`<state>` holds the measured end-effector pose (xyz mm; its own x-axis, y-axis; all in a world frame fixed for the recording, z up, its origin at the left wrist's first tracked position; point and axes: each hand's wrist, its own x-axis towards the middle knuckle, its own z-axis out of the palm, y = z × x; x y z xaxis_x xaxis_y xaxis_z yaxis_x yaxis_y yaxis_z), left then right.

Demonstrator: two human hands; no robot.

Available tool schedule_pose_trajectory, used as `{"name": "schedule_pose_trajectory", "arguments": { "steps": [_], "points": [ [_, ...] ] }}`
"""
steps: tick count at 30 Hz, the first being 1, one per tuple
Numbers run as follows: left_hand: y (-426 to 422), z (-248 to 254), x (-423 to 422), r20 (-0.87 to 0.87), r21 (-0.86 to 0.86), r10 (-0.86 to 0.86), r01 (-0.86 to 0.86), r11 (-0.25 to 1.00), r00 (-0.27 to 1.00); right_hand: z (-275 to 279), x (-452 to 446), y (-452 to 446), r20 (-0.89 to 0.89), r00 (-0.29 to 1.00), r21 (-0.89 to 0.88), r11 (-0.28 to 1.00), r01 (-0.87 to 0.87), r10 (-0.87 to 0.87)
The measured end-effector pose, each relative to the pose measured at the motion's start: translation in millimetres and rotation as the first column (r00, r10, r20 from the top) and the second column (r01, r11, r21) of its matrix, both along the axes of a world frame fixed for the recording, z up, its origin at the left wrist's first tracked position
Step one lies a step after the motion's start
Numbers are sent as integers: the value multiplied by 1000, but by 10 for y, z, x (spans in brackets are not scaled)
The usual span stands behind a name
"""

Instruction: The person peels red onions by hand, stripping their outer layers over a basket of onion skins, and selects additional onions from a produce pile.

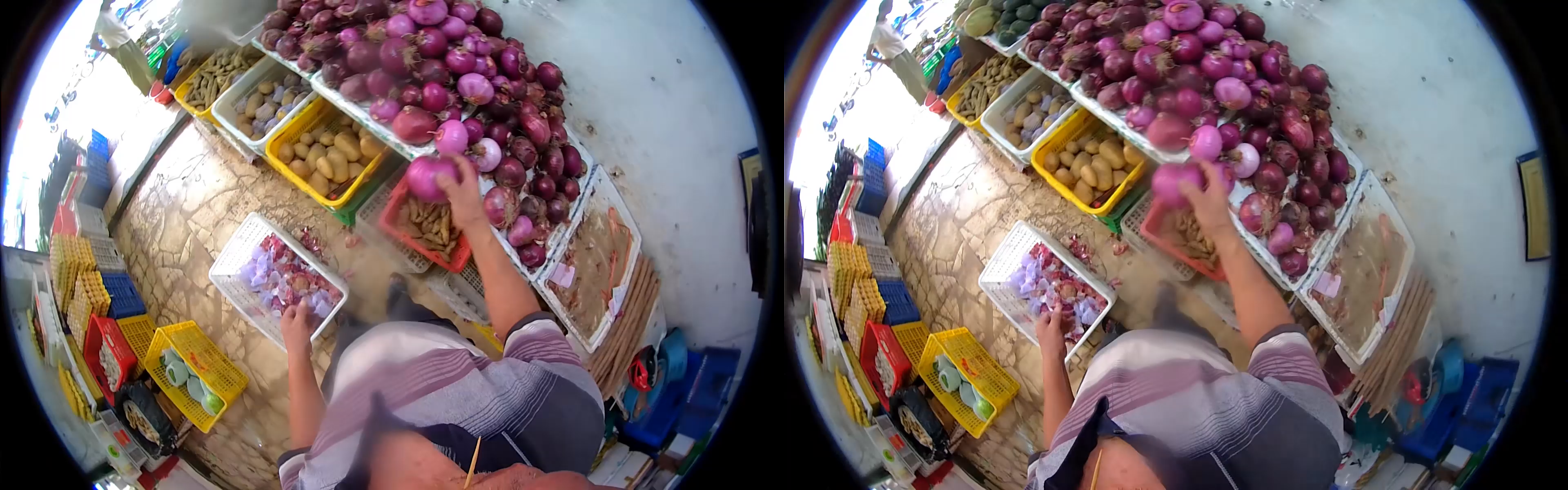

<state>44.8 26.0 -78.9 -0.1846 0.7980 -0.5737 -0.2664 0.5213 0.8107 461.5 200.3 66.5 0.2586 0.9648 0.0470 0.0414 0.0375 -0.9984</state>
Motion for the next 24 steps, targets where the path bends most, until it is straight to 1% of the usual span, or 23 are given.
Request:
{"name": "schedule_pose_trajectory", "arguments": {
  "steps": [1,3,4,5,6,7,9,10,11,12,13,15,17,20,21,23,24],
  "points": [
    [-32,-40,85,22,-17,22,-22,1000,1000,93,274,120,166,983,120,991,63,-82],
    [-28,-126,197,57,-44,71,-68,997,996,218,757,349,282,939,86,980,179,-196],
    [-10,-54,284,46,-72,12,-8,997,999,182,1004,465,396,866,193,950,246,-305],
    [32,-16,392,52,-69,16,-12,998,999,66,1208,606,488,769,304,906,294,-414],
    [59,22,517,58,-70,18,-14,997,998,-66,1382,770,426,785,298,889,347,-449],
    [69,45,633,68,-77,14,-9,997,998,-155,1552,891,549,685,366,875,317,-478],
    [160,-9,750,71,-105,-40,47,993,997,-507,1782,1112,691,571,354,896,267,-443],
    [202,-10,828,66,-111,-65,72,991,996,-518,1818,1081,699,557,314,893,323,-448],
    [245,-23,893,60,-115,-90,96,989,994,-519,1891,1040,737,543,280,913,298,-403],
    [292,-56,917,37,-107,-114,117,987,993,-497,1916,975,713,594,257,928,271,-372],
    [332,-60,994,51,-118,-116,122,986,992,-420,1925,857,691,641,230,942,244,-335],
    [456,-71,1101,65,-131,-119,127,983,991,-360,2013,671,666,697,189,964,188,-267],
    [574,-52,1225,65,-147,-164,172,974,984,-353,2123,497,653,678,279,939,199,-338],
    [737,-35,1390,75,-139,-240,248,959,968,-484,2525,334,531,697,311,876,368,-481],
    [789,-1,1457,64,-135,-247,254,958,967,-192,2516,254,520,636,325,821,470,-570],
    [847,68,1562,43,-131,-263,266,955,964,-341,2964,317,473,631,286,785,550,-615],
    [872,25,1560,50,-128,-280,284,950,959,-282,3019,347,545,596,295,800,522,-590]
  ]
}}
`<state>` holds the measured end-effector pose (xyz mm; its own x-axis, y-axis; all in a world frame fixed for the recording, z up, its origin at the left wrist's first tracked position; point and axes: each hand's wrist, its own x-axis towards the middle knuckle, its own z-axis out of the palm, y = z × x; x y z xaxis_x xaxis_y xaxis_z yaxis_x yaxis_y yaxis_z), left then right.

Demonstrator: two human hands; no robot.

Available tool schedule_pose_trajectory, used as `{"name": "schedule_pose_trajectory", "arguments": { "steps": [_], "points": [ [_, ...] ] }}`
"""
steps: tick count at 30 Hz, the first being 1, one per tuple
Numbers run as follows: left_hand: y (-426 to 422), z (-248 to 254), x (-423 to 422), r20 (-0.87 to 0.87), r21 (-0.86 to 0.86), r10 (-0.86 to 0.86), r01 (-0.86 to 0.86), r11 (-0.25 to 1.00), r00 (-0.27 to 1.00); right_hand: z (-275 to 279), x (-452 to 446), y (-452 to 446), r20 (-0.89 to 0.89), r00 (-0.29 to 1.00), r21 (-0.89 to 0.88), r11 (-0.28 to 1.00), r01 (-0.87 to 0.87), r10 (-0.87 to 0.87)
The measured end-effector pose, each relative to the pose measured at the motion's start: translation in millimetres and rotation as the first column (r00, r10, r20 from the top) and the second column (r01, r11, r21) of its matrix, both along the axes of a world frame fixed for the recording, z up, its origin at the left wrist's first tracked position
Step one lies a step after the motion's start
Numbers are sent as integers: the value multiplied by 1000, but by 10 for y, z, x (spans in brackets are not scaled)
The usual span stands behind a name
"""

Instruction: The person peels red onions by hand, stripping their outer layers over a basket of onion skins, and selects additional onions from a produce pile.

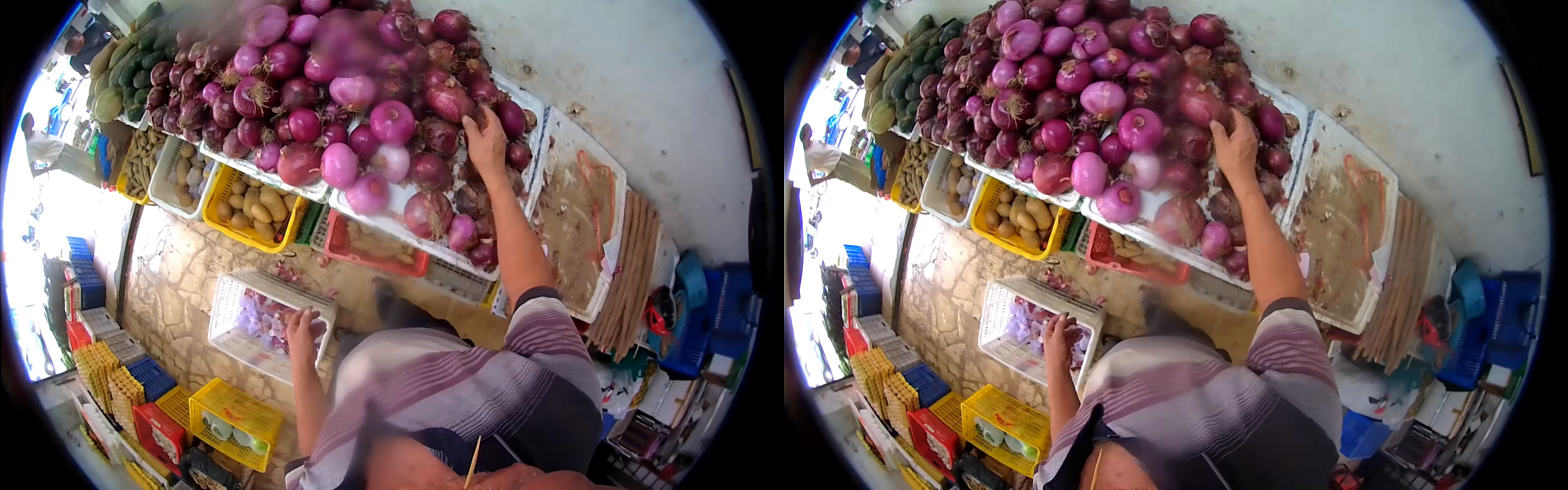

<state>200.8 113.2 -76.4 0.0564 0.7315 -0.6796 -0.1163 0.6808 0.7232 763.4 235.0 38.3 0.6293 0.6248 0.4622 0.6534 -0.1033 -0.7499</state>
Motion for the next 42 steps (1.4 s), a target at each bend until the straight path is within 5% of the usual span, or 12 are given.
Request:
{"name": "schedule_pose_trajectory", "arguments": {
  "steps": [5,9,12,15,17,23,27,29,33,36,38,42],
  "points": [
    [21,-46,32,-30,-19,-11,11,1000,999,116,106,479,270,952,-142,984,-106,142],
    [2,-30,0,-77,-8,33,-34,999,996,-120,214,669,276,946,-279,956,-92,172],
    [-95,-54,-36,-95,-37,70,-73,997,993,-69,372,645,-133,971,-167,962,-217,196],
    [-106,-73,-47,-79,-63,44,-49,997,996,-92,476,656,-566,739,175,930,-324,364],
    [-43,-36,55,-75,-41,38,-42,998,996,-96,533,703,-641,585,420,865,-274,497],
    [114,-27,164,-62,-2,22,-22,1000,998,107,375,611,-703,491,453,856,-248,514],
    [215,181,250,-101,36,-59,62,997,993,323,164,430,-804,317,475,864,-170,504],
    [328,428,393,-167,84,-160,176,981,973,430,-46,312,-723,435,461,844,-275,537],
    [807,1074,921,8,250,-251,241,938,968,705,-687,70,-382,648,226,746,-626,659],
    [1129,1501,1394,146,534,-392,261,804,909,885,-1383,-29,-415,581,32,649,-760,701],
    [1224,1831,1546,203,480,-432,295,826,879,744,-1846,-28,-418,533,-33,574,-818,735],
    [1048,1478,1292,94,549,-201,118,827,975,395,-2537,-6,-554,404,0,485,-874,728]
  ]
}}
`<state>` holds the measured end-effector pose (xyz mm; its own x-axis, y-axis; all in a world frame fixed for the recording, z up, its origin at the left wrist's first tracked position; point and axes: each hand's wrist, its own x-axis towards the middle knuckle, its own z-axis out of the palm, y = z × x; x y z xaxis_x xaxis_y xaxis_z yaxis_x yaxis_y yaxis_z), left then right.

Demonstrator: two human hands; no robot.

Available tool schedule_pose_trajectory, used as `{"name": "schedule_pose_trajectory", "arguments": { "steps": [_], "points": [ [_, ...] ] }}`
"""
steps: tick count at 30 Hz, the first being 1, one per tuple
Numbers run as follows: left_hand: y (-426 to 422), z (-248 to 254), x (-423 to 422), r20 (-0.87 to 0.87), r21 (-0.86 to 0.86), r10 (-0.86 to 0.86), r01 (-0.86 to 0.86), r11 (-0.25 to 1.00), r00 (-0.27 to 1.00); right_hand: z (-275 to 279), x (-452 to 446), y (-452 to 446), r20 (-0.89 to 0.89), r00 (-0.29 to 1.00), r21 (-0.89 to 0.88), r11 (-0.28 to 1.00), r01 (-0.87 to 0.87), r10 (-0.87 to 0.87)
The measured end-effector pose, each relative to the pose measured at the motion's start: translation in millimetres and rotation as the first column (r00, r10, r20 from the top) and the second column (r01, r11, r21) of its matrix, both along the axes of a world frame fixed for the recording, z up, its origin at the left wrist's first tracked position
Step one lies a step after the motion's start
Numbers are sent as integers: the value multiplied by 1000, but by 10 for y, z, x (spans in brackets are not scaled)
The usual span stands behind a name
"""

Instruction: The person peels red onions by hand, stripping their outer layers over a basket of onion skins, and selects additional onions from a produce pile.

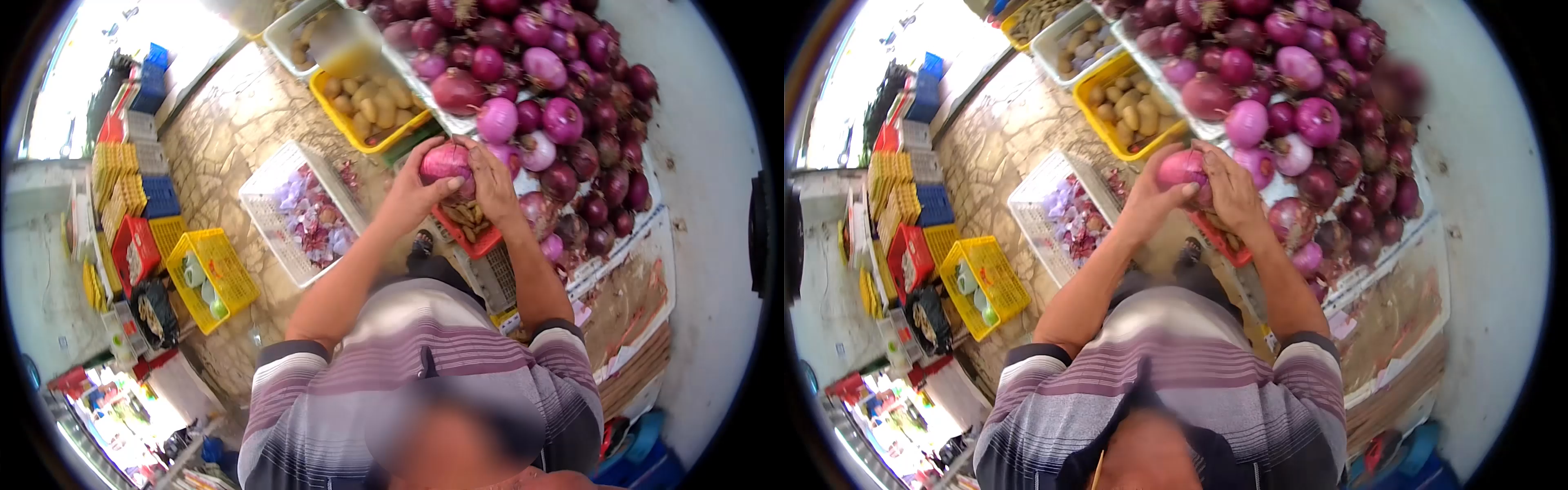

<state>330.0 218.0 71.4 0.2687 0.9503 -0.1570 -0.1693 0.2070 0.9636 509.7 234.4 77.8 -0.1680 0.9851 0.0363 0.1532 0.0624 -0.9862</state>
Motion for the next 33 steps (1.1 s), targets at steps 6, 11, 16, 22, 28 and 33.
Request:
{"name": "schedule_pose_trajectory", "arguments": {
  "steps": [6,11,16,22,28,33],
  "points": [
    [-281,-131,-637,223,-119,307,-287,951,925,-181,-733,-176,-170,979,-120,984,-135,114],
    [-532,-224,-1116,271,-144,475,-453,880,837,-271,-1374,-329,-55,976,-11,977,-213,212],
    [-818,-34,-1716,84,-112,463,-454,884,882,-172,-1820,-418,244,916,178,914,-364,317],
    [-1061,-60,-2200,-4,-167,533,-526,834,846,-168,-2365,-535,327,868,279,839,-467,374],
    [-1295,-266,-2578,41,-204,622,-603,772,782,-103,-2824,-675,369,825,321,774,-545,428],
    [-1479,-375,-2722,135,-249,738,-698,671,661,-124,-3153,-723,353,799,365,714,-597,488]
  ]
}}
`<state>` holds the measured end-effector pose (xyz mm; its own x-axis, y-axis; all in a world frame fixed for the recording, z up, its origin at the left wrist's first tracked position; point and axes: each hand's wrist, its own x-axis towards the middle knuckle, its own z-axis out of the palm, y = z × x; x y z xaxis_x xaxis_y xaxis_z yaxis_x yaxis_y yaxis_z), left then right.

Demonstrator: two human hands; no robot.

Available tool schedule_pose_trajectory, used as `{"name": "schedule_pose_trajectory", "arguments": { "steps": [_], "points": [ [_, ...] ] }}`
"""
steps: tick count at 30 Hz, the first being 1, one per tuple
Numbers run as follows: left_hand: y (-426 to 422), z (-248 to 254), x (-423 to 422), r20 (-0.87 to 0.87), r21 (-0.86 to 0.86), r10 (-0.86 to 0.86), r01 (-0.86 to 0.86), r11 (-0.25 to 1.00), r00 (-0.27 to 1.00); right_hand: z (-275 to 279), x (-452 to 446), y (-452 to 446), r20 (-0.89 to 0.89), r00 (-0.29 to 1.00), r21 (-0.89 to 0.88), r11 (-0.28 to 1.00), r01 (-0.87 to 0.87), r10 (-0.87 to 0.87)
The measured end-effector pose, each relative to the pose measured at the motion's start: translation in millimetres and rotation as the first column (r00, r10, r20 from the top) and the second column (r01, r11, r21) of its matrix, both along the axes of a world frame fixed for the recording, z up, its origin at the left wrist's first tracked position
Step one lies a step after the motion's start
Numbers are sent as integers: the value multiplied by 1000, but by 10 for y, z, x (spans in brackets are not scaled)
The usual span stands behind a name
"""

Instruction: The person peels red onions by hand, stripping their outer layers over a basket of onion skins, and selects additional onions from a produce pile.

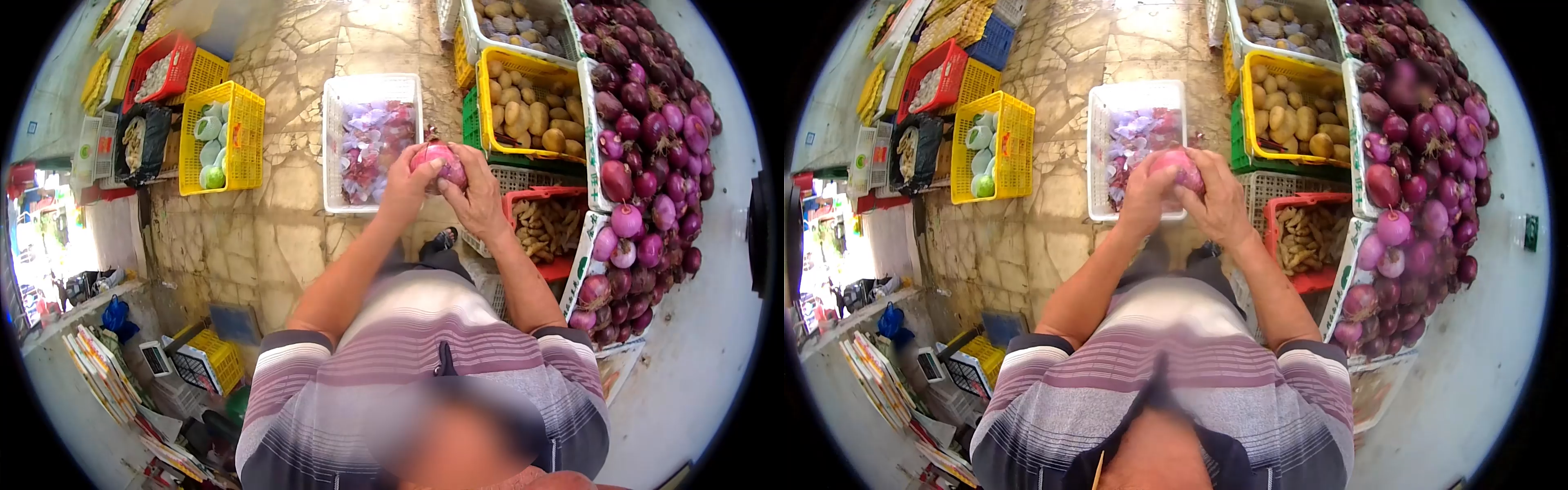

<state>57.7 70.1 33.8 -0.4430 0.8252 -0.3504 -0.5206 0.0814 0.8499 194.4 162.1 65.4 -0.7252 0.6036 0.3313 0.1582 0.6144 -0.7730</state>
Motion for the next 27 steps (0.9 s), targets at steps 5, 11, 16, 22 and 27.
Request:
{"name": "schedule_pose_trajectory", "arguments": {
  "steps": [5,11,16,22,27],
  "points": [
    [-122,-70,-137,3,60,108,-108,992,994,-72,-252,-126,-8,1000,-133,991,-7,6],
    [-231,-48,-368,-226,74,144,-130,989,963,-286,-497,-343,-110,988,-596,802,23,-110],
    [-303,-65,-517,-310,67,171,-158,985,935,-356,-680,-435,-160,975,-701,714,-1,-156],
    [-392,-62,-711,-340,56,140,-128,990,930,-281,-898,-549,-195,954,-810,586,-24,-230],
    [-471,-1,-865,-255,105,172,-150,983,952,-412,-994,-612,-242,945,-726,687,-26,-221]
  ]
}}
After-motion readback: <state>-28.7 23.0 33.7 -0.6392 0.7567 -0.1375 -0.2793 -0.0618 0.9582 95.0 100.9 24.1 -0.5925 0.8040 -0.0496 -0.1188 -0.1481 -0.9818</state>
